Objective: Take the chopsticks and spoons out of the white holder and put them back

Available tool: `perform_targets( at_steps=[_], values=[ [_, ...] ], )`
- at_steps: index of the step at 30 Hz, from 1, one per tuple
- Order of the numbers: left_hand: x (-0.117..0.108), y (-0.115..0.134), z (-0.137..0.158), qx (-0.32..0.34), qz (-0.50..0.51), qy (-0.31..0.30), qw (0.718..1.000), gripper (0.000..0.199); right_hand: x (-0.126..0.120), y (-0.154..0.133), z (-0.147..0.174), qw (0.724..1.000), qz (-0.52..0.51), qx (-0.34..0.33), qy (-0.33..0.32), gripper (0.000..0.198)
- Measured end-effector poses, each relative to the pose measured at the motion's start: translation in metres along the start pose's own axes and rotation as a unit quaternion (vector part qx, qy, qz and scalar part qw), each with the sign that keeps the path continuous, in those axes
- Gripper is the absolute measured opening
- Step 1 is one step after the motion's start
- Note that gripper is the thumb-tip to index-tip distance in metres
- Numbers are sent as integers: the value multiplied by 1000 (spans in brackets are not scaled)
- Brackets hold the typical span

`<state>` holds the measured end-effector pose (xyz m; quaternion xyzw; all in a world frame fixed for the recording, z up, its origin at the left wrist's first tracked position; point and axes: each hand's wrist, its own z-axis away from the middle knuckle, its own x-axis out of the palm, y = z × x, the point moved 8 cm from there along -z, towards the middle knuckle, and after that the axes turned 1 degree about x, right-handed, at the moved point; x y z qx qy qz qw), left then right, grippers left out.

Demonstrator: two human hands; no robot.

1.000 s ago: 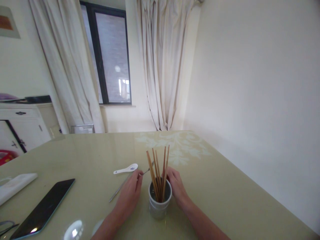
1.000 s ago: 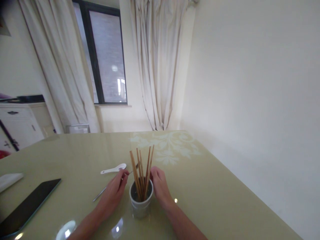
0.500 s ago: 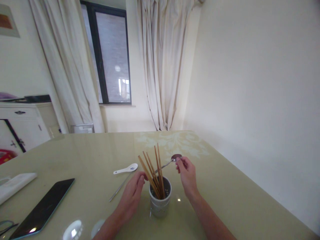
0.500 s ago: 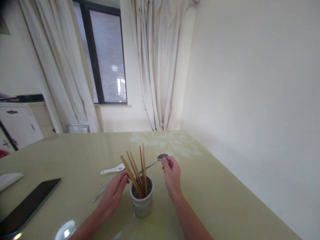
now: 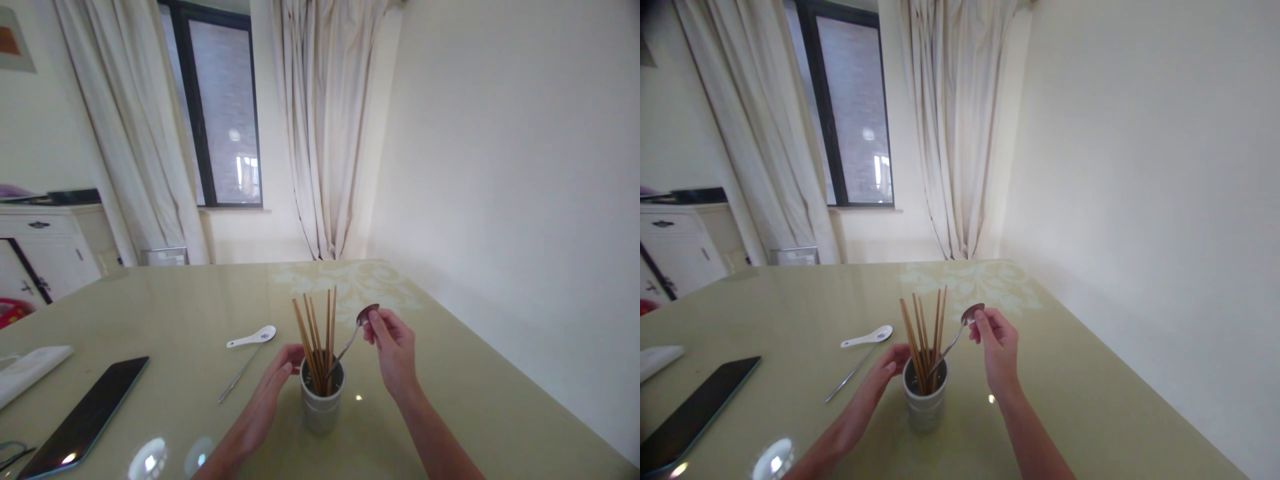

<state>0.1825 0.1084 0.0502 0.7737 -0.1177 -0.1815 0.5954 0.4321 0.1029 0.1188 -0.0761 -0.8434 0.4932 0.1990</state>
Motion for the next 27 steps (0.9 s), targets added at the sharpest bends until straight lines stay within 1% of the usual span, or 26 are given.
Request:
perform_targets(
  at_steps=[4, 5, 7, 10, 12, 14, 15, 16, 17, 18, 20, 21, 22, 23, 24, 27],
  values=[
    [3, 6, 2, -16, 9, -9, 1000, 49, 24, 3, 15, 991, 81, -1, -104, 28],
    [3, 8, 3, -21, -4, -10, 1000, 49, 28, 4, 18, 987, 102, -6, -122, 30],
    [5, 11, 5, -29, -32, -15, 999, 49, 32, 5, 23, 982, 132, -16, -137, 32],
    [6, 12, 5, -28, -52, -10, 998, 48, 32, 9, 26, 982, 139, -14, -124, 32],
    [0, 7, 2, -27, -57, 10, 998, 46, 28, 12, 24, 988, 124, -4, -97, 35],
    [-16, -2, -5, -26, -94, 56, 994, 46, 23, 17, 22, 992, 108, 9, -67, 40],
    [-29, -7, -8, -25, -136, 89, 986, 44, 22, 21, 21, 993, 103, 17, -57, 43],
    [-44, -12, -11, -22, -197, 124, 972, 42, 21, 25, 20, 993, 102, 25, -51, 47],
    [-59, -17, -12, -22, -271, 157, 950, 40, 21, 30, 19, 993, 105, 35, -49, 50],
    [-74, -21, -13, -23, -351, 182, 918, 38, 22, 35, 18, 992, 111, 46, -48, 52],
    [-100, -30, -13, -44, -492, 209, 844, 41, 24, 47, 19, 989, 122, 67, -49, 54],
    [-110, -34, -12, -62, -541, 210, 812, 44, 25, 52, 20, 988, 126, 75, -52, 55],
    [-118, -39, -11, -83, -575, 206, 788, 46, 27, 57, 21, 987, 130, 79, -57, 55],
    [-124, -43, -10, -103, -594, 199, 773, 46, 29, 61, 22, 986, 134, 81, -62, 55],
    [-128, -47, -9, -118, -604, 189, 765, 44, 31, 63, 22, 985, 137, 81, -69, 56],
    [-133, -50, -8, -133, -607, 174, 764, 39, 34, 67, 23, 984, 138, 81, -76, 57]
  ],
)
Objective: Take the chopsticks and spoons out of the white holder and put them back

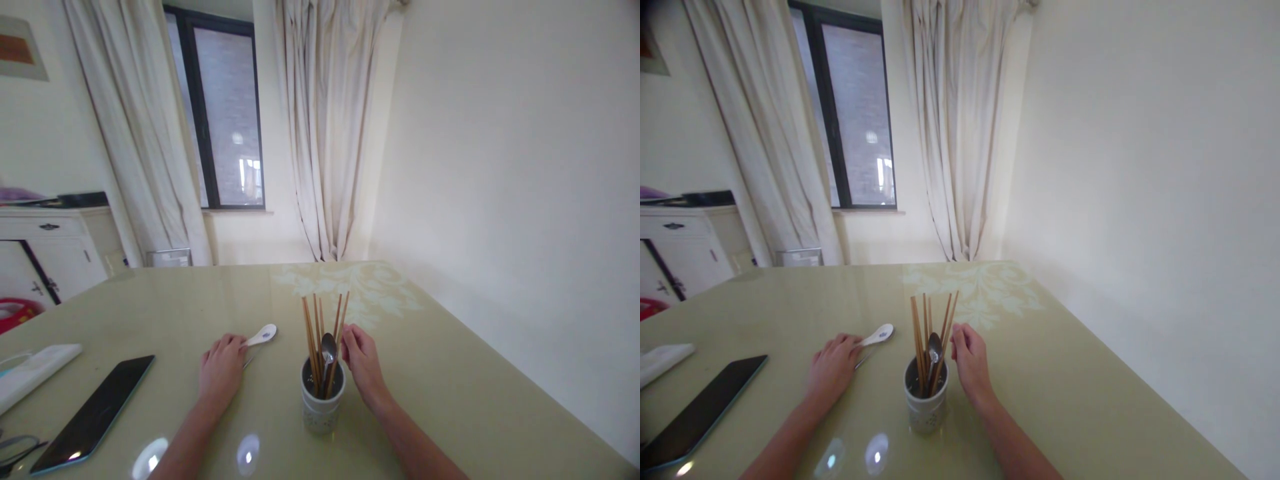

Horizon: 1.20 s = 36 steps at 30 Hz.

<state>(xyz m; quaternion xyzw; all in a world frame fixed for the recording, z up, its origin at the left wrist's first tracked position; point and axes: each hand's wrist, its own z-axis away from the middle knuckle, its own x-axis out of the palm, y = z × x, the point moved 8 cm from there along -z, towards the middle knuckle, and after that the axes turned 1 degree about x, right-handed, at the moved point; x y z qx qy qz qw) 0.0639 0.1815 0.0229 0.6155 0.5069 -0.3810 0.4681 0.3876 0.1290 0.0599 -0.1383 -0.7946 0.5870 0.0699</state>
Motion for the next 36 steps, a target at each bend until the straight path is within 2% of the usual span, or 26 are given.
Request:
perform_targets(
  at_steps=[3, 6, 9, 11, 13, 15, 18, 21, 24, 26, 28, 32, 36],
  values=[
    [-4, -3, -4, -1, 33, 22, 999, 35, -5, -2, -2, 1000, -6, 0, 15, 55],
    [-17, -4, -8, -6, 135, 82, 987, 30, -16, -9, -3, 998, -14, -13, 54, 53],
    [-41, 5, 0, -11, 294, 162, 942, 32, -27, -26, 3, 993, -6, -65, 95, 48],
    [-59, 22, 15, 4, 365, 208, 907, 35, -29, -41, 12, 987, 12, -118, 105, 42],
    [-77, 48, 35, 53, 391, 251, 884, 30, -26, -58, 25, 978, 38, -184, 91, 31],
    [-89, 78, 58, 131, 403, 272, 864, 22, -18, -74, 41, 960, 66, -267, 57, 22],
    [-91, 116, 85, 240, 418, 248, 840, 9, -4, -91, 64, 921, 93, -379, -8, 33],
    [-88, 131, 95, 289, 422, 209, 833, 12, 0, -97, 73, 906, 85, -413, -27, 28],
    [-86, 119, 81, 247, 413, 203, 853, 21, -11, -97, 66, 916, 76, -393, 27, 25],
    [-80, 97, 62, 170, 389, 203, 882, 27, -21, -97, 60, 919, 80, -379, 74, 21],
    [-68, 76, 43, 114, 338, 185, 916, 30, -25, -99, 56, 916, 92, -380, 91, 18],
    [-28, 48, 21, 93, 160, 111, 977, 29, -9, -106, 58, 897, 132, -422, 7, 17],
    [3, 35, 19, 61, 42, 38, 996, 25, 8, -107, 62, 883, 175, -433, -47, 28]
  ],
)
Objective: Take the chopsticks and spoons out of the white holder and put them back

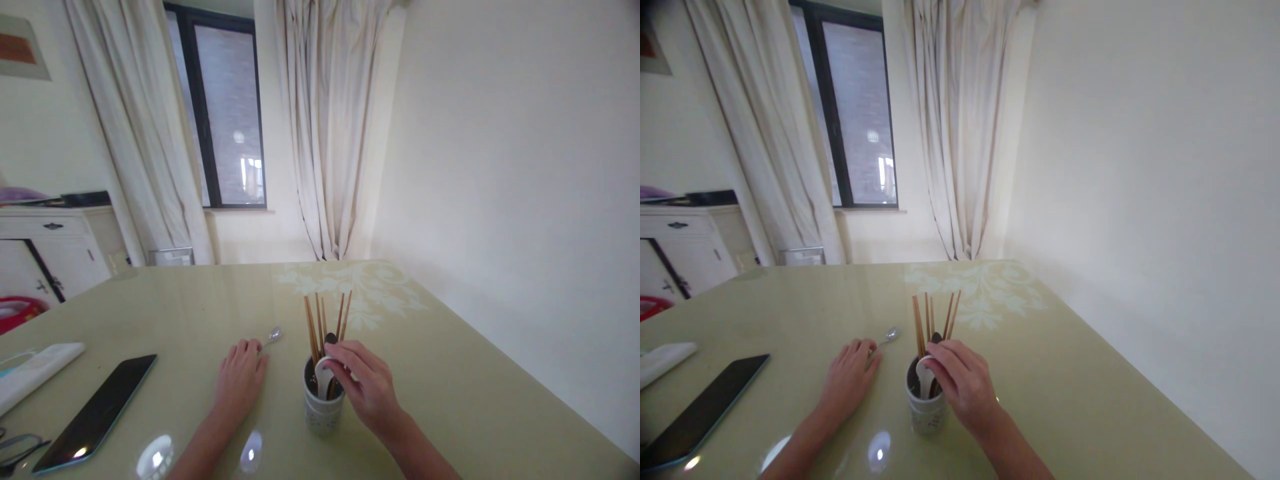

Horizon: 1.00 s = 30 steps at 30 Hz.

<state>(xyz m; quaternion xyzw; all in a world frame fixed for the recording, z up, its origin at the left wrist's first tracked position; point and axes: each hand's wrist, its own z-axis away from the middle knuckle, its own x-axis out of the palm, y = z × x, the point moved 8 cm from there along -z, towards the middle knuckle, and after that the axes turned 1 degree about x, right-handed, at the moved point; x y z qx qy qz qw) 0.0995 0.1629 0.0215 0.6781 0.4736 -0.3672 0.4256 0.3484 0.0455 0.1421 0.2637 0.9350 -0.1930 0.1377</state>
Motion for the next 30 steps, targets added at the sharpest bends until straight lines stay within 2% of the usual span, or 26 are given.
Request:
perform_targets(
  at_steps=[2, 5, 8, 10, 12, 14, 17, 20, 23, 26, 28, 30],
  values=[
    [5, 1, 1, -2, -16, -24, 1000, 26, 3, 1, 1, 1000, 0, 11, -7, 29],
    [4, 6, 0, 1, -18, -26, 999, 28, 1, 3, 1, 999, -8, 30, 11, 19],
    [-6, 10, -2, -17, 45, -5, 999, 28, -9, 9, 2, 996, -7, 63, 63, 12],
    [-19, 11, -3, -44, 131, 38, 990, 28, -15, 16, 3, 990, 2, 100, 100, 8],
    [-38, 15, 1, -45, 208, 115, 970, 27, -18, 21, 5, 986, 8, 124, 116, 6],
    [-60, 28, 12, 19, 250, 196, 948, 22, -16, 21, 6, 988, -3, 115, 104, 8],
    [-86, 62, 39, 201, 256, 274, 905, 18, -8, 11, 9, 996, -35, 72, 51, 28],
    [-96, 93, 66, 349, 222, 283, 865, 36, -2, -3, 13, 997, -67, 44, 21, 38],
    [-97, 111, 76, 393, 219, 253, 857, 44, -2, -7, 13, 990, -118, 61, 35, 24],
    [-94, 112, 73, 350, 229, 248, 874, 42, -15, 11, 10, 969, -158, 156, 112, 18],
    [-90, 108, 69, 306, 231, 250, 889, 41, -33, 31, 12, 937, -174, 223, 206, 20],
    [-85, 107, 66, 283, 231, 240, 899, 45, -51, 48, 15, 903, -192, 258, 286, 20]
  ],
)
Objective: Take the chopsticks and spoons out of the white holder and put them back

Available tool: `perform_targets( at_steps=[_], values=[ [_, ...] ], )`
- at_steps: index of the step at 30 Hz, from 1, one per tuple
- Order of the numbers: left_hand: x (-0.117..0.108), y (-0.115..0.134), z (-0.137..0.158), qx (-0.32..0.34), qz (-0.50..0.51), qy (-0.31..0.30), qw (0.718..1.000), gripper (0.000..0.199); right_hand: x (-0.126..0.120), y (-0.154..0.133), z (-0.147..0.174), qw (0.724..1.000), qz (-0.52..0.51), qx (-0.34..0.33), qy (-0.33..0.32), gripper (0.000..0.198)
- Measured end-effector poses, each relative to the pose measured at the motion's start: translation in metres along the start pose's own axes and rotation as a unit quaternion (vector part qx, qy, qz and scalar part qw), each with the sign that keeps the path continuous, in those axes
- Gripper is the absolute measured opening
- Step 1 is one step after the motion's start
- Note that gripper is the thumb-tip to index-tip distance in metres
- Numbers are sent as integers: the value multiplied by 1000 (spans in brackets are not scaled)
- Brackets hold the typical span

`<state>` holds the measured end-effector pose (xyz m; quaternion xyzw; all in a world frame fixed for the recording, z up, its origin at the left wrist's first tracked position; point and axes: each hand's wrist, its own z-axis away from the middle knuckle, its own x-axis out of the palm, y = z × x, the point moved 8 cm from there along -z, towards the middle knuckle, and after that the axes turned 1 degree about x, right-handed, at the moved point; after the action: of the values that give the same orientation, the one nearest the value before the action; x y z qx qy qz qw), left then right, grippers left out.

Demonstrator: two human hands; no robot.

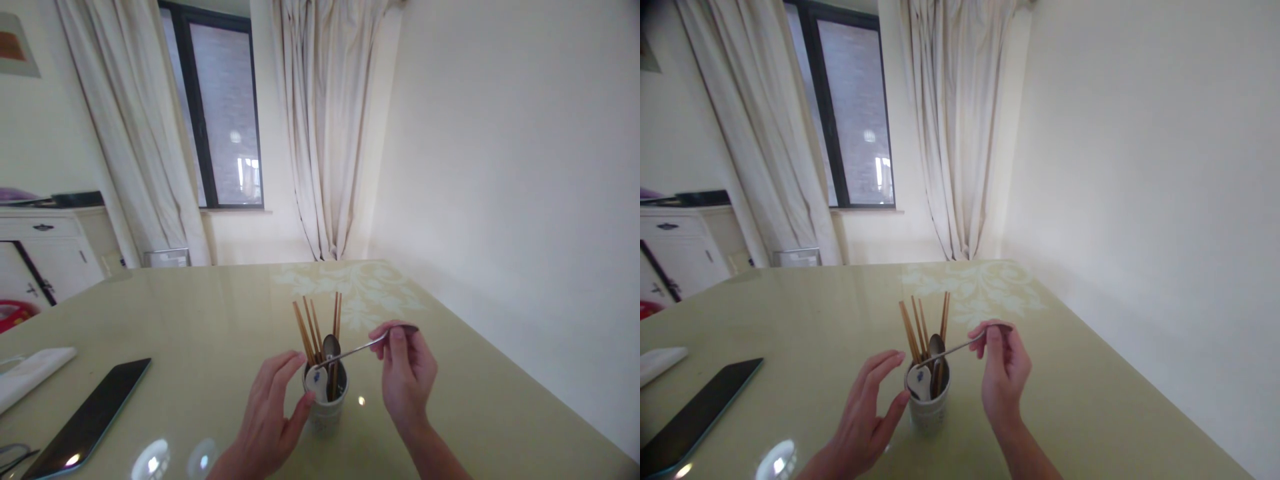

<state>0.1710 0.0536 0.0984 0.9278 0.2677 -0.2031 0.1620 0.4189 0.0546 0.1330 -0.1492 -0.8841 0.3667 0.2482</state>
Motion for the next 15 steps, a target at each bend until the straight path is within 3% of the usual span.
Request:
perform_targets(
  at_steps=[2, 5, 12, 15],
  values=[
    [6, -1, 0, -7, 4, -26, 1000, 48, -11, 4, -11, 999, -21, 13, 36, 20],
    [13, 1, -2, -5, 20, -73, 997, 48, -11, 5, -16, 999, -19, 22, 19, 21],
    [15, 1, -6, -13, 36, -99, 994, 41, 28, 15, 6, 983, 51, 67, -162, 22],
    [16, 1, -5, -11, 36, -100, 994, 42, 35, 18, 10, 973, 113, 36, -200, 19]
  ],
)
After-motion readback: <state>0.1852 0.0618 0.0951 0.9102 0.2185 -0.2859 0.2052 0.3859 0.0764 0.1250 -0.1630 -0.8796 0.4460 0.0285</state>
